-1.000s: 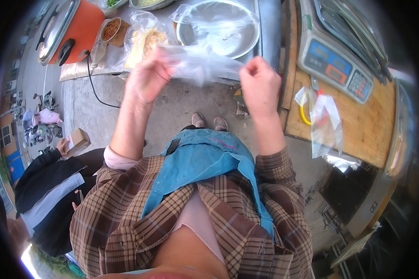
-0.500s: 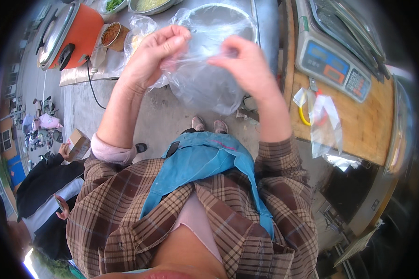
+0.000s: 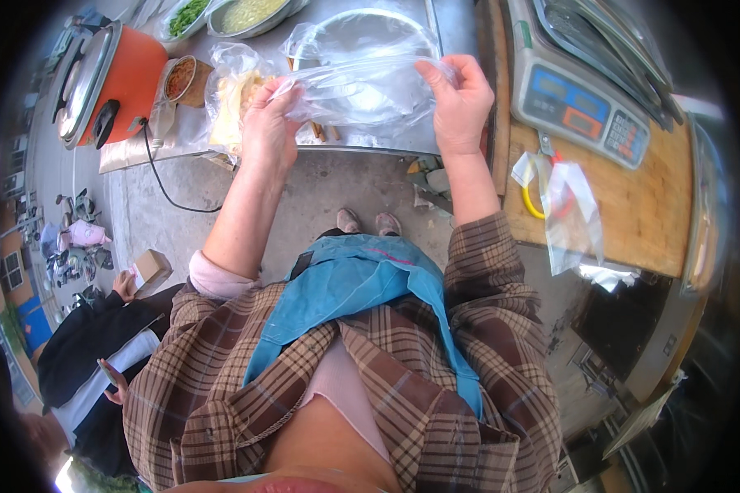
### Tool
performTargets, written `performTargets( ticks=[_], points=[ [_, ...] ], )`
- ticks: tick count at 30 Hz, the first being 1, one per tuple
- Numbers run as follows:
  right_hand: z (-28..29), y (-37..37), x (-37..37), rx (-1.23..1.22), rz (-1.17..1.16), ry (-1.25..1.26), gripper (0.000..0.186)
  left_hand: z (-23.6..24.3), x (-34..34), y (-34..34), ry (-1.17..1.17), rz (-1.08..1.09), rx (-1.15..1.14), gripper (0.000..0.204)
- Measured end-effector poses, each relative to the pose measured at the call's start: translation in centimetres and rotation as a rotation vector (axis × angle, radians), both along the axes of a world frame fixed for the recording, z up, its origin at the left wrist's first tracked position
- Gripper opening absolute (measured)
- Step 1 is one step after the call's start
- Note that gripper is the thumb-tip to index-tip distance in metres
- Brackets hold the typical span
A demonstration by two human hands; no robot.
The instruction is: The person retrieves a metal tray with tongs and scissors, then takes a packaged flatbread from a microwave and places it on a table. They open a plastic bag, place it over a bowl, and use scissors to cut the flatbread into smaller pieces.
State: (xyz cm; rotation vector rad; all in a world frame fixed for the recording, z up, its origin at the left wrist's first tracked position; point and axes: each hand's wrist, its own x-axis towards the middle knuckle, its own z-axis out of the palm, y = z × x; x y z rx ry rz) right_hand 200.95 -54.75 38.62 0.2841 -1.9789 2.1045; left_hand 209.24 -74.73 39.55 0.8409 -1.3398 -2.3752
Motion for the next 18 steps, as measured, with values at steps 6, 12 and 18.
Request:
performTargets(
  ticks=[6, 12, 18],
  points=[
    [-0.8, -0.8, 0.1, -0.091, -0.034, 0.349, 0.026, -0.3, -0.4, 0.6, 0.435, 0.059, 0.102, 0.011],
    [-3.2, -1.0, 0.1, 0.051, -0.051, 0.074, 0.026, -2.6, 0.3, 0.0, 0.042, 0.047, -0.107, 0.01],
    [-4.0, -2.1, -0.4, 0.057, -0.129, 0.062, 0.025, -2.9, 0.3, 0.6, 0.106, 0.105, 0.02, 0.006]
  ],
)
